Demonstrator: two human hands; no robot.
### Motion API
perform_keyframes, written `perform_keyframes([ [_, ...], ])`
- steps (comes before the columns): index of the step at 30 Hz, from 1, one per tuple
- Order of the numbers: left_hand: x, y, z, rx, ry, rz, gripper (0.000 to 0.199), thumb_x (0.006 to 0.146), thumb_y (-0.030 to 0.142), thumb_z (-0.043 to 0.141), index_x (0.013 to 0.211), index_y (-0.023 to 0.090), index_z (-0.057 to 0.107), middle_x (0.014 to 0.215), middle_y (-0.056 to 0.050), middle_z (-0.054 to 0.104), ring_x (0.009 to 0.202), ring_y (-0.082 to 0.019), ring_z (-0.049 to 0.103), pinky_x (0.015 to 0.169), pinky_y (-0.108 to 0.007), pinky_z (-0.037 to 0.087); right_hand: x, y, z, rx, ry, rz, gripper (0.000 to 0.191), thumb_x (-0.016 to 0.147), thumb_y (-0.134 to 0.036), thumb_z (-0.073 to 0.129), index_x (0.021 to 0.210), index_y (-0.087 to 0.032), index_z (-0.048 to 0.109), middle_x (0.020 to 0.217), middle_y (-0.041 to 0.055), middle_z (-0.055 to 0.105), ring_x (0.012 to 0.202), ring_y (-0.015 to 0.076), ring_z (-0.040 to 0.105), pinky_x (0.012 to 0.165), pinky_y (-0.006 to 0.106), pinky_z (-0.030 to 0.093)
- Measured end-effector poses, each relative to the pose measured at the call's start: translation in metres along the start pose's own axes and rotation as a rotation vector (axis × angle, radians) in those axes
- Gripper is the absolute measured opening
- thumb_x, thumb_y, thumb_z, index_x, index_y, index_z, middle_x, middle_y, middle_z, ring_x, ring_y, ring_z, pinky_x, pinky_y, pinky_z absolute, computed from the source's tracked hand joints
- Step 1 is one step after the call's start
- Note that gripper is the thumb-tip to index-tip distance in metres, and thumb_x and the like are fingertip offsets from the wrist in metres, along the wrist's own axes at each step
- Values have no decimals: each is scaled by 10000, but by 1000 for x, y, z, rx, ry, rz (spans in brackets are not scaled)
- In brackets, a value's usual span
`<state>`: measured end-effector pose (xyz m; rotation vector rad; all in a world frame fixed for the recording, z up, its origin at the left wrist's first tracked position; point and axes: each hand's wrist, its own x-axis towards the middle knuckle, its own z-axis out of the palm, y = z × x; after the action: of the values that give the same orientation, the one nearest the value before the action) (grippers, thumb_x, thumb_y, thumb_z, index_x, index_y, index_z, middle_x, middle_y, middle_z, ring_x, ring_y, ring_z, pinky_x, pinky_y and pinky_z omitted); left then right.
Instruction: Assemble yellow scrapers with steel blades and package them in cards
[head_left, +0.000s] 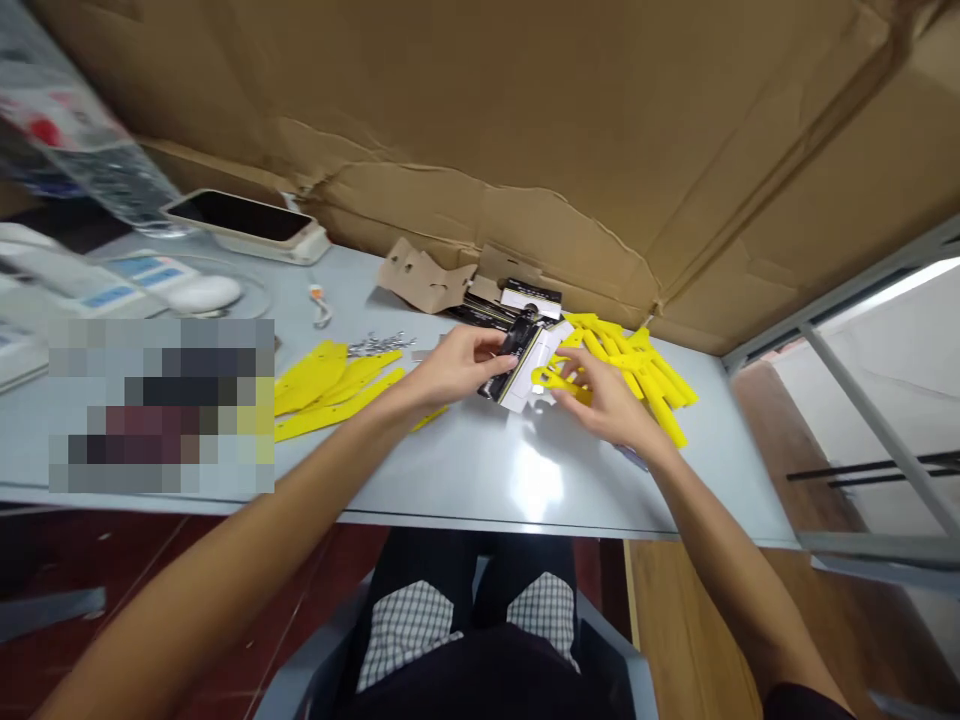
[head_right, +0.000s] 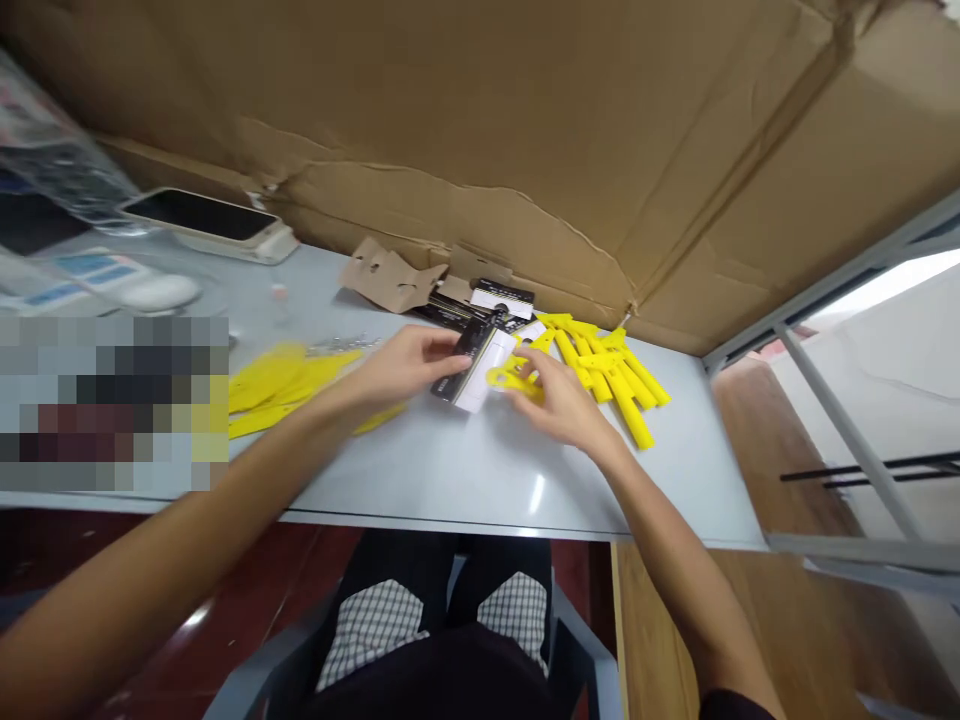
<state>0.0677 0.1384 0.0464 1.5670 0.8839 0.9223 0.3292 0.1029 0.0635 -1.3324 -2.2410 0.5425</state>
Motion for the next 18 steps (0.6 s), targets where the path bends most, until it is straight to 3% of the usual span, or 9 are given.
perform_keyframes([
  [2, 7, 5, 7, 24, -46, 31, 316, 876, 480, 782, 956, 174, 784, 919, -71, 793, 858, -236, 717, 765, -378, 588, 3, -2, -3, 198, -67, 124, 395, 1031, -491, 622, 1313, -214, 650, 1129, 80, 748, 802, 196, 714, 742, 360, 602],
  [5, 25, 19, 24, 92, -59, 67, 288, 880, 460, 769, 902, 173, 777, 872, -63, 769, 791, -220, 696, 707, -357, 571, 4, -1, -18, 438, -39, 241, 407, 1033, -608, 602, 935, -215, 645, 890, 27, 679, 663, 156, 670, 580, 303, 556],
  [7, 38, 30, 39, 98, -18, 108, 274, 866, 429, 776, 938, 164, 786, 909, -75, 777, 804, -218, 703, 717, -351, 573, 0, 4, -35, 541, 6, 260, 422, 1005, -615, 662, 872, -217, 616, 814, 6, 642, 631, 148, 656, 539, 284, 533],
  [9, 50, 38, 54, 101, 56, 163, 320, 835, 401, 801, 1036, 152, 793, 972, -91, 790, 837, -217, 714, 750, -352, 580, -8, 15, -58, 591, 69, 270, 394, 994, -591, 701, 930, -205, 656, 797, 5, 657, 597, 140, 639, 520, 275, 520],
  [12, 58, 40, 69, 147, 176, 222, 396, 807, 405, 834, 1109, 154, 790, 1004, -93, 791, 828, -203, 710, 759, -343, 579, -23, 50, -98, 534, 239, 387, 336, 1019, -516, 696, 967, -184, 687, 778, 24, 689, 534, 134, 621, 481, 266, 494],
  [15, 54, 29, 70, 182, 205, 219, 383, 811, 421, 843, 1103, 177, 796, 1025, -82, 792, 839, -197, 712, 776, -331, 578, -41, 103, -135, 341, 469, 727, 290, 1054, -447, 668, 963, -171, 677, 804, 57, 723, 570, 140, 655, 524, 260, 516],
  [18, 47, 10, 64, 210, 183, 179, 373, 822, 432, 837, 1103, 191, 795, 1031, -77, 795, 835, -197, 709, 768, -327, 574, -60, 156, -157, 235, 534, 930, 316, 1065, -406, 665, 1024, -94, 686, 803, 126, 728, 629, 169, 671, 597, 297, 547],
])
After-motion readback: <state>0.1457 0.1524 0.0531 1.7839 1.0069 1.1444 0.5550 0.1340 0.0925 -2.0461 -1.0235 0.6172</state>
